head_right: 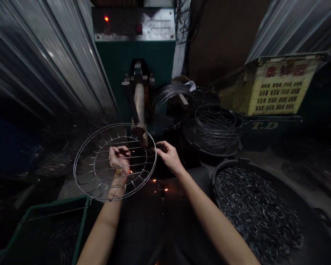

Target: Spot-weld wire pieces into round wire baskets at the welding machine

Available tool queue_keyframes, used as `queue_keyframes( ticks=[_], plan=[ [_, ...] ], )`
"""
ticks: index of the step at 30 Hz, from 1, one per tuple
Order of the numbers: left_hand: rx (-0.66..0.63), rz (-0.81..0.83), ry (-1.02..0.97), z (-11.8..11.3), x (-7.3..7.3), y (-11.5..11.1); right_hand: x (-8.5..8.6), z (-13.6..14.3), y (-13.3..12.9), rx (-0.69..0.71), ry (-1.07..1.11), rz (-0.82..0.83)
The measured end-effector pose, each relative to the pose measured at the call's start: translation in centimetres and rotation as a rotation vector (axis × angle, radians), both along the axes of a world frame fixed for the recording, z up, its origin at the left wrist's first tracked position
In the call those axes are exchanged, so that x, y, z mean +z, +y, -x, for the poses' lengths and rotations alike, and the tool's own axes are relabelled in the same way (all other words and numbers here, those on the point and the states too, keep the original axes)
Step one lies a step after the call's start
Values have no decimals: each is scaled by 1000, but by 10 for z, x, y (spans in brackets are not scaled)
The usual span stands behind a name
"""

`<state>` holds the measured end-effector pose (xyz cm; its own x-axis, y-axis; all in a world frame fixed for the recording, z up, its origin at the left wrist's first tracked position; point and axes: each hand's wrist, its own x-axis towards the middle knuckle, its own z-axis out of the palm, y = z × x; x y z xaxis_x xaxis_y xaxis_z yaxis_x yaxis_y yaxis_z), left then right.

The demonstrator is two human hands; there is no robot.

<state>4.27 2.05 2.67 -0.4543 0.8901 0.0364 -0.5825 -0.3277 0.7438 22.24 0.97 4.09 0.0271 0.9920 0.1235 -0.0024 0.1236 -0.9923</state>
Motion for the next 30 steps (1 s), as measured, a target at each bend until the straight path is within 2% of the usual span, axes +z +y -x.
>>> queue_keyframes(
  ticks=[4, 12, 16, 20, 24, 26, 30],
  plan=[
    [53, -58, 37, -4, 0, -3, 2, 1, -1, -1, -27, -40],
    [91, -85, 68, -1, 0, 10, 8, 13, 22, -9, -6, -57],
    [55, -71, 49, 6, -8, 13, 6, 15, 23, 3, 49, -30],
    [-19, -81, 35, 11, -10, 11, 4, 8, 11, 24, 42, -28],
    [95, -85, 52, 6, -4, 5, 4, 3, 0, -5, -51, -28],
    [153, -82, 69, 2, 0, 4, 6, 5, 3, -40, -60, -34],
    [177, -82, 66, 0, 2, 8, 6, 13, 16, -48, -44, -54]
  ],
)
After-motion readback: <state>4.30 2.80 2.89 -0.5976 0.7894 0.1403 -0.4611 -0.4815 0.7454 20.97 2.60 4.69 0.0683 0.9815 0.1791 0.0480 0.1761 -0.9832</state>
